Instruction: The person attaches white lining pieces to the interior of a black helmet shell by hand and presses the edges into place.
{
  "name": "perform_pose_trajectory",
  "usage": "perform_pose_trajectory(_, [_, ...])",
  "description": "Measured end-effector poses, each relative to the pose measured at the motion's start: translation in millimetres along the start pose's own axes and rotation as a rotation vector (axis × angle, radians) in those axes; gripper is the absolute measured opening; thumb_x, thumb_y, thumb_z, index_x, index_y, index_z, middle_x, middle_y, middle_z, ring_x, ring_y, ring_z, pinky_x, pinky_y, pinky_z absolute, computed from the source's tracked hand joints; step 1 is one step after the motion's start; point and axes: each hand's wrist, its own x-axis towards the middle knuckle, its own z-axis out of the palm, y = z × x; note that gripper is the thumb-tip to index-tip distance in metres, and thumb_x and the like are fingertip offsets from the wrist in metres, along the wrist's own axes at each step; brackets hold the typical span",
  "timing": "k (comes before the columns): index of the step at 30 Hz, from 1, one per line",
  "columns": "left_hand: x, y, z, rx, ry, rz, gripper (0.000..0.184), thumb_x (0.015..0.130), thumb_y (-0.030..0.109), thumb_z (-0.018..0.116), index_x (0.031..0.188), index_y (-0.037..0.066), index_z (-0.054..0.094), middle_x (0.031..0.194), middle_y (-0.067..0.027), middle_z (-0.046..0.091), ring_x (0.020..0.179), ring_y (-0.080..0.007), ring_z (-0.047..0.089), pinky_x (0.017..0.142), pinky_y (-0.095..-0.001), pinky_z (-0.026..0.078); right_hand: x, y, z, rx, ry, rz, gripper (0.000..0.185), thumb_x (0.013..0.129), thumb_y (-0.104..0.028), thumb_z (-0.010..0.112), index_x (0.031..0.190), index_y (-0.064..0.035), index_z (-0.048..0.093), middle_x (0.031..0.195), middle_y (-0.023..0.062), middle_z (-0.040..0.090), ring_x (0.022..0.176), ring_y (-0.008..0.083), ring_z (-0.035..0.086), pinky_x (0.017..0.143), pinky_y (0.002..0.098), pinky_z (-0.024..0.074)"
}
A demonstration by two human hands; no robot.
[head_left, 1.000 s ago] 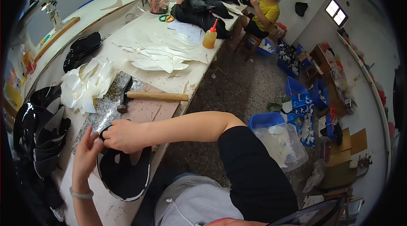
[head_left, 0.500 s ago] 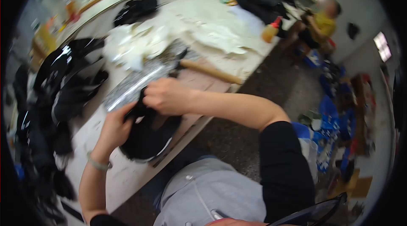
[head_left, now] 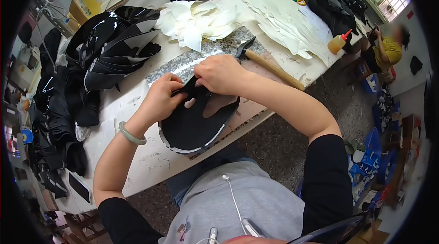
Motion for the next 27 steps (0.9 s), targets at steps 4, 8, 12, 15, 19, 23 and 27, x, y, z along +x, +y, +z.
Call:
perform_pose_trajectory(4, [7.9,-5.6,-2.0,0.071,-0.1,0.086,0.032,0.075,0.001,0.066,0.107,-0.001,0.064,0.11,-0.0137,0.06,0.101,-0.0293,0.058,0.082,-0.0356,0.048,8.7,0.3,-0.3,-0.003,-0.08,0.011,0.022,0.08,-0.027,0.068,0.08,-0.0051,0.064,0.076,0.0138,0.067,0.077,0.0323,0.067,0.065,0.0415,0.0524])
perform_pose_trajectory(8, [21.2,11.4,-11.9,0.02,-0.286,-0.008,0.045,0.072,-0.001,0.061,0.117,0.004,0.06,0.104,-0.017,0.064,0.098,-0.0313,0.062,0.083,-0.0361,0.048,10.8,-3.8,3.0,-0.034,-0.067,0.015,0.02,0.082,-0.028,0.066,0.08,-0.0083,0.063,0.074,0.0088,0.065,0.075,0.0289,0.065,0.068,0.0403,0.0506])
perform_pose_trajectory(12, [31.3,4.1,-5.0,0.034,-0.321,-0.072,0.047,0.07,0.0,0.059,0.117,0.007,0.059,0.091,-0.0183,0.067,0.085,-0.0333,0.064,0.078,-0.0393,0.049,4.8,-0.1,13.9,0.047,0.032,-0.033,0.02,0.078,-0.019,0.07,0.088,-0.0059,0.06,0.085,0.0101,0.062,0.086,0.0296,0.062,0.075,0.0394,0.0495])
perform_pose_trajectory(15, [30.0,6.2,1.0,0.118,-0.236,-0.106,0.035,0.073,0.005,0.062,0.108,0.004,0.062,0.09,-0.0189,0.067,0.083,-0.0357,0.063,0.074,-0.0415,0.049,-6.2,8.3,10.2,0.212,0.114,-0.129,0.032,0.071,-0.011,0.074,0.097,-0.0053,0.057,0.097,0.0108,0.058,0.098,0.0307,0.057,0.083,0.0388,0.0469])
perform_pose_trajectory(19, [31.8,9.1,9.8,0.209,-0.128,0.019,0.02,0.079,0.015,0.068,0.094,0.003,0.063,0.083,-0.0189,0.065,0.08,-0.0381,0.061,0.069,-0.043,0.048,-13.3,12.7,1.1,0.26,0.112,-0.146,0.048,0.064,-0.006,0.076,0.108,-0.0051,0.055,0.108,0.0102,0.053,0.108,0.0326,0.049,0.09,0.0402,0.0426])
perform_pose_trajectory(23, [33.7,-6.2,14.5,0.271,-0.048,0.249,0.018,0.084,0.022,0.066,0.089,0.005,0.064,0.075,-0.018,0.062,0.076,-0.0373,0.061,0.066,-0.0439,0.048,-17.3,17.8,-3.4,-0.005,0.127,-0.115,0.048,0.067,-0.006,0.075,0.111,-0.0048,0.056,0.107,0.0098,0.054,0.107,0.0327,0.051,0.09,0.0403,0.0436])
perform_pose_trajectory(27, [31.0,-4.4,10.8,0.451,-0.109,0.288,0.016,0.086,0.023,0.063,0.095,0.009,0.064,0.073,-0.0151,0.063,0.07,-0.0357,0.062,0.062,-0.0445,0.048,-22.3,40.2,-1.2,0.12,-0.124,0.014,0.041,0.073,-0.008,0.071,0.113,-0.008,0.061,0.104,0.0098,0.057,0.102,0.0304,0.056,0.085,0.0392,0.0467])
